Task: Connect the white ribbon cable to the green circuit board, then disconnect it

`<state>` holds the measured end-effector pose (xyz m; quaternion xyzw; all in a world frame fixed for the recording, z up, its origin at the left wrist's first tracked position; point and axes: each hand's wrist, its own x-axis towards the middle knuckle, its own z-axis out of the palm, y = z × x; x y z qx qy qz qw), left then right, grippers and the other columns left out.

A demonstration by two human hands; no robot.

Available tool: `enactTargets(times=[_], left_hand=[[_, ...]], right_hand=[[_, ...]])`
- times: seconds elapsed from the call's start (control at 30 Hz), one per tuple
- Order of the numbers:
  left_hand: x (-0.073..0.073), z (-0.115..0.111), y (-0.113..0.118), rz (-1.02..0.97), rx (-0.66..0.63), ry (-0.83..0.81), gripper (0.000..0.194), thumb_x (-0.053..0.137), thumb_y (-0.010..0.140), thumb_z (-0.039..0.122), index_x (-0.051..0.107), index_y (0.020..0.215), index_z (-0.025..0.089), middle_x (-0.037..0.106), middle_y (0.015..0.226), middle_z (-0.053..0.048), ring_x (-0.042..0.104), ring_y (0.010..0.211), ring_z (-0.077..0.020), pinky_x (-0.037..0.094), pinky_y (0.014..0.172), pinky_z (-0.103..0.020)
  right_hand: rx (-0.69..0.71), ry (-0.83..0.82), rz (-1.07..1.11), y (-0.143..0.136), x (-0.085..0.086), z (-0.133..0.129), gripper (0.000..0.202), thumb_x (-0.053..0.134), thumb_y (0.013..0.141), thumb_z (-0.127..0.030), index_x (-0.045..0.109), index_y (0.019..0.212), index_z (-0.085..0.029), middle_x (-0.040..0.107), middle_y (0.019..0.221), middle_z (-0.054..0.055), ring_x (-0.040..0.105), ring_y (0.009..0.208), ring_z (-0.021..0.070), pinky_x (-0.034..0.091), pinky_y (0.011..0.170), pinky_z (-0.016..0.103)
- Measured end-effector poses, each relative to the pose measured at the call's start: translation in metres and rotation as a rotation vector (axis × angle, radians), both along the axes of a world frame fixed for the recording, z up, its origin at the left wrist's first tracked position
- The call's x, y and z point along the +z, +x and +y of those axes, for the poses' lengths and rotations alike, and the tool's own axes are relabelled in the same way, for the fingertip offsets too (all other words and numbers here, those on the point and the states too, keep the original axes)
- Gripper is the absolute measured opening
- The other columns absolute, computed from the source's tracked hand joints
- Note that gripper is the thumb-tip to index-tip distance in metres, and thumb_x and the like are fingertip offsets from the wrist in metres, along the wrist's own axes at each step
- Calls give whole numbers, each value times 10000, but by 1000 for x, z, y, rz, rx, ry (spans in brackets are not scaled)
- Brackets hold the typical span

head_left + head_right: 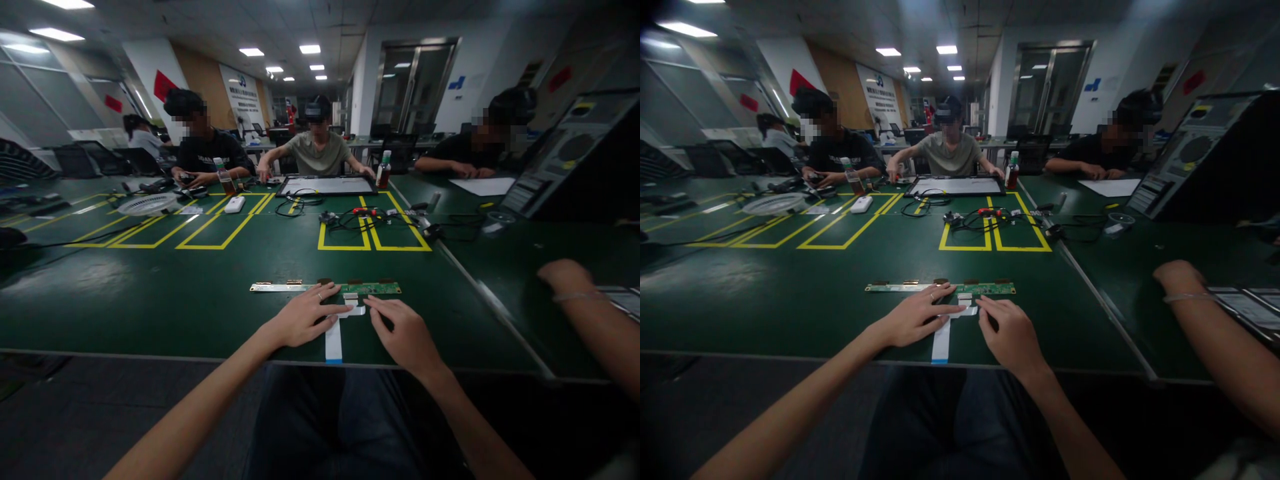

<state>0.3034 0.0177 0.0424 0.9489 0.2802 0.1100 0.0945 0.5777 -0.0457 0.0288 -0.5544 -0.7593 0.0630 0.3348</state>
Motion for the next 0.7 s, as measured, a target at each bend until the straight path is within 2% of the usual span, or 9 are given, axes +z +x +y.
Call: enactTargets(times=[0.2,0.3,0.37,0.5,0.6,0.7], left_hand=[[-1,1,-10,31,92,-6,487,355,1118,443,459,1593,416,328,1725,-38,326,1590,-297,290,1280,-554],[-5,6,-26,48,216,3,504,345,1113,483,466,1595,400,351,1714,-54,340,1581,-312,300,1274,-555],[-8,12,-45,62,331,3,524,323,1110,510,466,1599,386,374,1701,-66,344,1578,-325,313,1265,-557],[-17,28,-108,91,575,2,583,265,1096,560,476,1600,354,399,1688,-60,362,1566,-331,348,1247,-534],[-23,36,-169,132,740,13,637,247,1075,578,485,1600,310,445,1659,-75,395,1543,-331,366,1232,-508],[-25,36,-230,192,902,44,668,238,1060,552,534,1572,241,560,1564,-114,464,1491,-323,408,1194,-470]], right_hand=[[-107,-1,-19,42,-13,-8,302,554,1011,-312,789,1191,-251,766,1271,60,690,1189,249,554,1067,466],[-108,-1,-26,46,-16,-8,307,553,1009,-310,783,1204,-256,764,1275,61,679,1199,250,546,1075,476],[-108,9,-59,45,-16,-8,313,557,1003,-302,773,1227,-266,761,1284,55,669,1206,254,547,1062,490],[-117,30,-105,40,-17,-8,323,557,998,-285,761,1247,-268,754,1302,56,662,1205,258,550,1038,497],[-118,37,-124,38,-16,-9,324,552,998,-277,760,1245,-254,759,1293,58,662,1200,255,549,1032,489],[-121,38,-139,36,-15,-10,324,549,1000,-279,758,1246,-243,756,1300,57,658,1203,253,549,1026,486]])
